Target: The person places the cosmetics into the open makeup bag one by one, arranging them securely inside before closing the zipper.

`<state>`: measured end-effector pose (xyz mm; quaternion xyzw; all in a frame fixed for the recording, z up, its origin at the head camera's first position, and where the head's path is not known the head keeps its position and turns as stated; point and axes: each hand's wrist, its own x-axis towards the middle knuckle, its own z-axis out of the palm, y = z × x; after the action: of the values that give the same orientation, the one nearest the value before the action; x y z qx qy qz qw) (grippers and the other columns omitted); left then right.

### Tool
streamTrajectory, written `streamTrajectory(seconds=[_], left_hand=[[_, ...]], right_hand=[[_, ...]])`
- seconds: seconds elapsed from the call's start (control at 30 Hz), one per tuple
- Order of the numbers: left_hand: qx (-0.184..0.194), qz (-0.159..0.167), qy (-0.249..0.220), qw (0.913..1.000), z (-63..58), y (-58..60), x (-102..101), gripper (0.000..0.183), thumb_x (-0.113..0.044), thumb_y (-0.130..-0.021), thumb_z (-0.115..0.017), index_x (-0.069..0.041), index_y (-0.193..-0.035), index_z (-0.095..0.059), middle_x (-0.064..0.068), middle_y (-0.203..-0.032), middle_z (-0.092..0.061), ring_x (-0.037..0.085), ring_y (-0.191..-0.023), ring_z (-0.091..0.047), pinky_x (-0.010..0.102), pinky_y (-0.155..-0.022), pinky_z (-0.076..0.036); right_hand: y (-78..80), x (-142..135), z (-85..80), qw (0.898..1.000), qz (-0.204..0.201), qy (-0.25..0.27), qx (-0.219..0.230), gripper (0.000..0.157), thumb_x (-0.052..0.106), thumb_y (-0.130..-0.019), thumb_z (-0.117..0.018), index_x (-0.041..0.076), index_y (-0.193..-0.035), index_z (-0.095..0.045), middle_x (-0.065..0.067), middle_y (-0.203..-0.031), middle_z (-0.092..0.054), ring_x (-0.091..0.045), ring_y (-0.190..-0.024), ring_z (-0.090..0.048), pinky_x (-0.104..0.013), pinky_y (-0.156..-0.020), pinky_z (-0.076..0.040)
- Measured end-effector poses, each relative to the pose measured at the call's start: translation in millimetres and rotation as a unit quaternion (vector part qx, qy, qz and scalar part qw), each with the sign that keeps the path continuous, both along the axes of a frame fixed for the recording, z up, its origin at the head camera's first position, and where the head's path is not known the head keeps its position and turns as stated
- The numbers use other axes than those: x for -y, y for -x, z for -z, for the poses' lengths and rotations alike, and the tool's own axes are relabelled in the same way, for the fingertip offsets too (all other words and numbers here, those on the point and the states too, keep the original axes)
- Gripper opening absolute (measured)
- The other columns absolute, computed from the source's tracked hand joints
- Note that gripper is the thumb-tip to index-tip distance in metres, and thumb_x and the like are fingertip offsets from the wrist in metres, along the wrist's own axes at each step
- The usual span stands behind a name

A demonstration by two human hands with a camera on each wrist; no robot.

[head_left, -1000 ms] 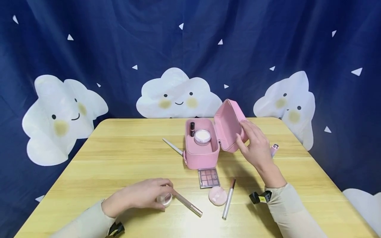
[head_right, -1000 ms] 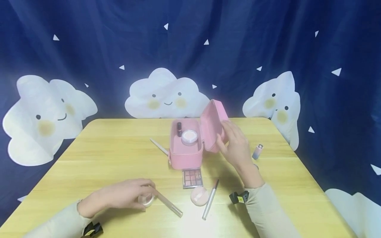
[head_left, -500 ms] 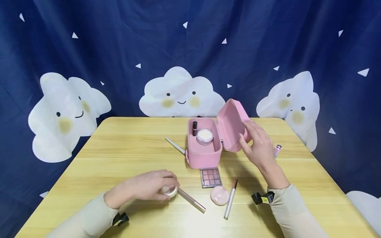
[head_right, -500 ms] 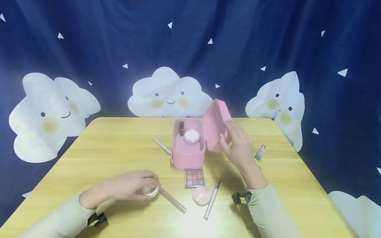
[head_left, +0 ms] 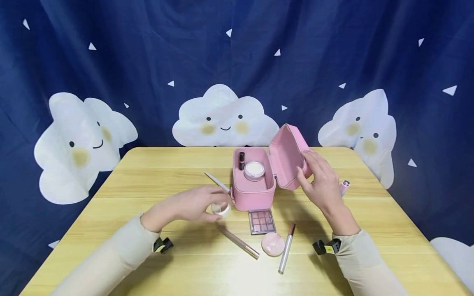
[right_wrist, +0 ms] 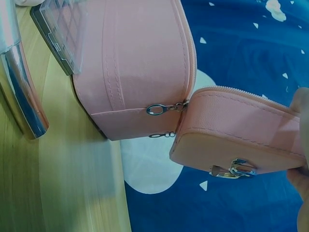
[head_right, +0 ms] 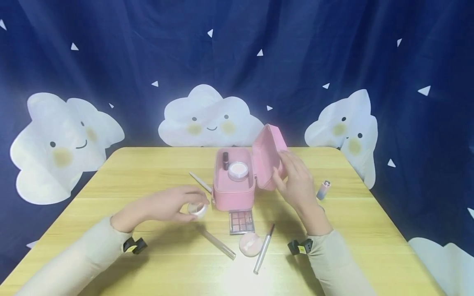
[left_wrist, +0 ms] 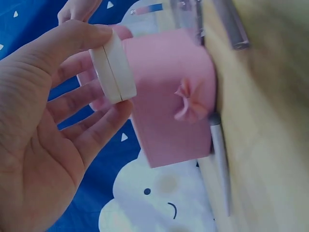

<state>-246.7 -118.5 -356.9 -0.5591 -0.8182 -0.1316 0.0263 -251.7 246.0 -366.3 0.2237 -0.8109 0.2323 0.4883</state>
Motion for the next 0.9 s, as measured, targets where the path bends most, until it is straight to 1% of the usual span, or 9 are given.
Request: streamTrajectory(seconds=[0.2, 0.37, 0.5, 0.6, 0.73, 0.83, 0.9], left_hand=[[0.0, 0.001, -0.005, 1.0, -14.1, 20.8, -16, 0.037, -0.024, -0.088, -0.072, -0.012, -0.122, -0.064, -0.001, -0.115, -0.06, 0.013, -0.102, -0.057, 0.03, -0.092, -0.05], [-0.01, -0.005, 0.005, 0.9999, -22.0, 36.9, -29, 0.035, -0.024, -0.089, -0.07, -0.013, -0.122, -0.063, -0.001, -0.115, -0.058, 0.014, -0.106, -0.056, 0.031, -0.095, -0.047], [-0.011, -0.017, 0.014, 0.9997, -28.5, 48.1, -41, 0.039, -0.024, -0.089, -0.071, -0.012, -0.125, -0.063, -0.001, -0.116, -0.059, 0.014, -0.105, -0.055, 0.03, -0.096, -0.046], [-0.002, -0.034, 0.023, 0.9992, -32.8, 55.3, -52, 0.042, -0.023, -0.088, -0.072, -0.011, -0.127, -0.061, 0.0, -0.114, -0.058, 0.015, -0.1, -0.055, 0.031, -0.092, -0.047], [0.004, -0.059, 0.05, 0.997, -33.2, 65.1, -66, 0.047, -0.026, -0.088, -0.072, -0.014, -0.131, -0.057, -0.001, -0.115, -0.057, 0.016, -0.098, -0.055, 0.032, -0.092, -0.048], [0.005, -0.071, 0.073, 0.9948, -28.1, 74.0, -76, 0.049, -0.028, -0.089, -0.072, -0.017, -0.134, -0.056, -0.002, -0.119, -0.057, 0.014, -0.104, -0.055, 0.03, -0.096, -0.046], [0.015, -0.074, 0.081, 0.9938, -23.4, 80.3, -81, 0.051, -0.028, -0.089, -0.072, -0.017, -0.135, -0.055, -0.001, -0.123, -0.057, 0.014, -0.109, -0.055, 0.031, -0.098, -0.045]], right_hand=[[0.0, 0, 0.0, 1.0, 0.004, -0.012, 0.005, 0.044, 0.022, -0.085, -0.061, 0.003, -0.125, -0.064, -0.015, -0.125, -0.064, -0.036, -0.115, -0.06, -0.054, -0.095, -0.048], [-0.1, 0, 0.0, 1.0, 0.004, -0.017, 0.008, 0.044, 0.022, -0.086, -0.061, 0.002, -0.126, -0.064, -0.015, -0.125, -0.064, -0.035, -0.116, -0.059, -0.053, -0.096, -0.048], [-1.0, 2, -0.5, 1.0, 0.005, -0.014, 0.003, 0.044, 0.024, -0.087, -0.059, 0.003, -0.125, -0.064, -0.015, -0.124, -0.064, -0.035, -0.115, -0.06, -0.055, -0.094, -0.048], [-1.7, 2, -0.6, 1.0, 0.004, -0.01, 0.0, 0.044, 0.024, -0.086, -0.059, 0.003, -0.125, -0.065, -0.015, -0.124, -0.064, -0.036, -0.114, -0.06, -0.055, -0.093, -0.048], [-1.9, 1, -0.1, 1.0, 0.006, -0.01, 0.003, 0.044, 0.023, -0.085, -0.06, 0.003, -0.125, -0.065, -0.014, -0.124, -0.064, -0.035, -0.114, -0.06, -0.054, -0.094, -0.048], [-1.5, 0, 0.9, 1.0, 0.009, -0.011, 0.009, 0.044, 0.025, -0.086, -0.06, 0.003, -0.125, -0.065, -0.014, -0.125, -0.064, -0.035, -0.115, -0.059, -0.054, -0.094, -0.048], [-1.6, -1, 1.2, 1.0, 0.012, -0.013, 0.015, 0.044, 0.026, -0.087, -0.06, 0.003, -0.125, -0.065, -0.014, -0.125, -0.064, -0.035, -0.116, -0.059, -0.054, -0.095, -0.048]])
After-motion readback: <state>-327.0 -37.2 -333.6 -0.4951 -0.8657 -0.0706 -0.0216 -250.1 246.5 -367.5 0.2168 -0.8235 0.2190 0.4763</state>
